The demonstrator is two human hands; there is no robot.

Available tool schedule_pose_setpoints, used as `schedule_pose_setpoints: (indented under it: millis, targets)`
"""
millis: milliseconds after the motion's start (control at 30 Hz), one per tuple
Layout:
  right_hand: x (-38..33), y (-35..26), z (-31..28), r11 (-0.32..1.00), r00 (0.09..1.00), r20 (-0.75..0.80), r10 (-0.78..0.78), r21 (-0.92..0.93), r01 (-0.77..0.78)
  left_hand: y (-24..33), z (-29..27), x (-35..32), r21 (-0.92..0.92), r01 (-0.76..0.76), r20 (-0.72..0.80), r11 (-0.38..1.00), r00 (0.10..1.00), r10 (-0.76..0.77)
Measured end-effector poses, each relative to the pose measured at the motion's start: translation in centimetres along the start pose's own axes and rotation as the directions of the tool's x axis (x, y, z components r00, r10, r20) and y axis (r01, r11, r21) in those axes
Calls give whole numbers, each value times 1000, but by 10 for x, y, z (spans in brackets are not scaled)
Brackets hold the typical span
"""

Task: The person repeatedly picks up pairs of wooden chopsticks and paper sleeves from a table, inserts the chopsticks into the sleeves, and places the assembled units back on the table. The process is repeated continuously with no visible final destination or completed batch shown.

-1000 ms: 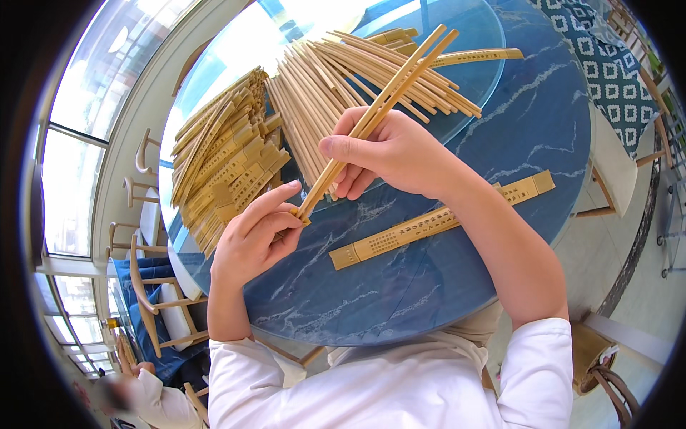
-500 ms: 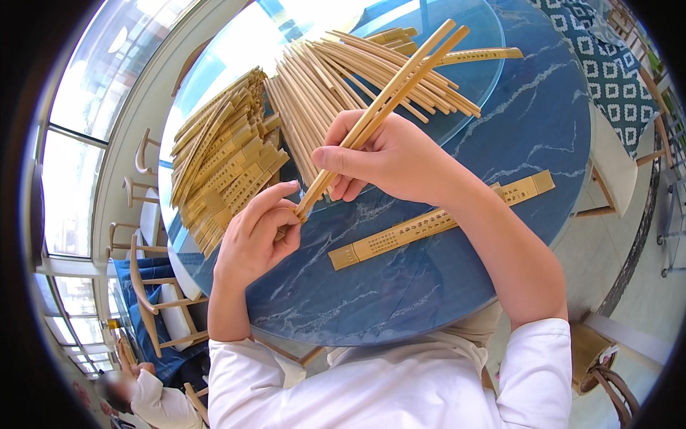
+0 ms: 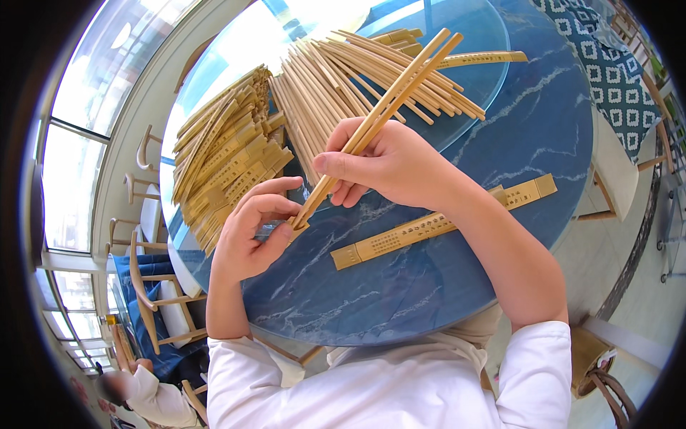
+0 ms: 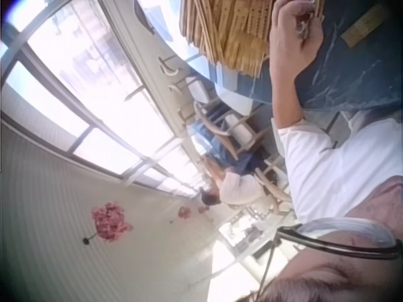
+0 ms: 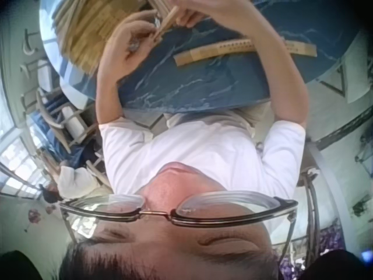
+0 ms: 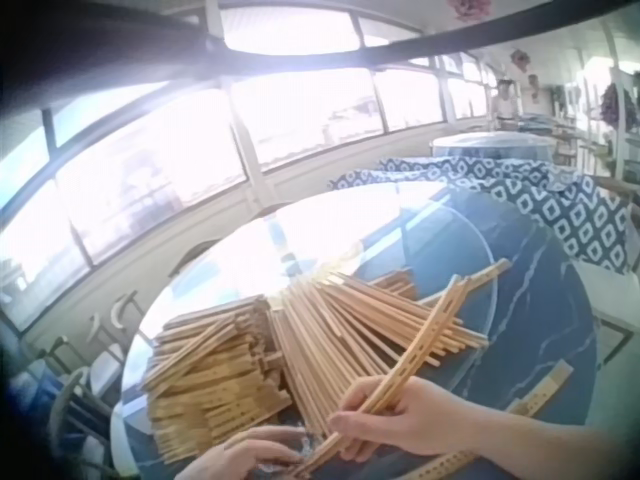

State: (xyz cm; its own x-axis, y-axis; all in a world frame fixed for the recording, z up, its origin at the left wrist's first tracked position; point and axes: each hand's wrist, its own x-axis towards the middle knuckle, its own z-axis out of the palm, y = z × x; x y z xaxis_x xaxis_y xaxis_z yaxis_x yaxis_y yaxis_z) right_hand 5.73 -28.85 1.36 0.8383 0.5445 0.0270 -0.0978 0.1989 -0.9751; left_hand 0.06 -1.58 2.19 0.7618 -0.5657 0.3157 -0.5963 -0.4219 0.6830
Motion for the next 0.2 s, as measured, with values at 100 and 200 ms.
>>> schedule_pose_setpoints:
  millis: [100, 200]
  targets:
    - [1, -1, 1, 1000, 1000, -1, 6, 5, -6, -3, 2, -7, -294, 187, 12, 937, 981, -192]
    - [2, 3, 0, 1000, 1000, -1, 24, 6, -24, 0, -5, -6, -241, 237, 57, 941, 972, -230]
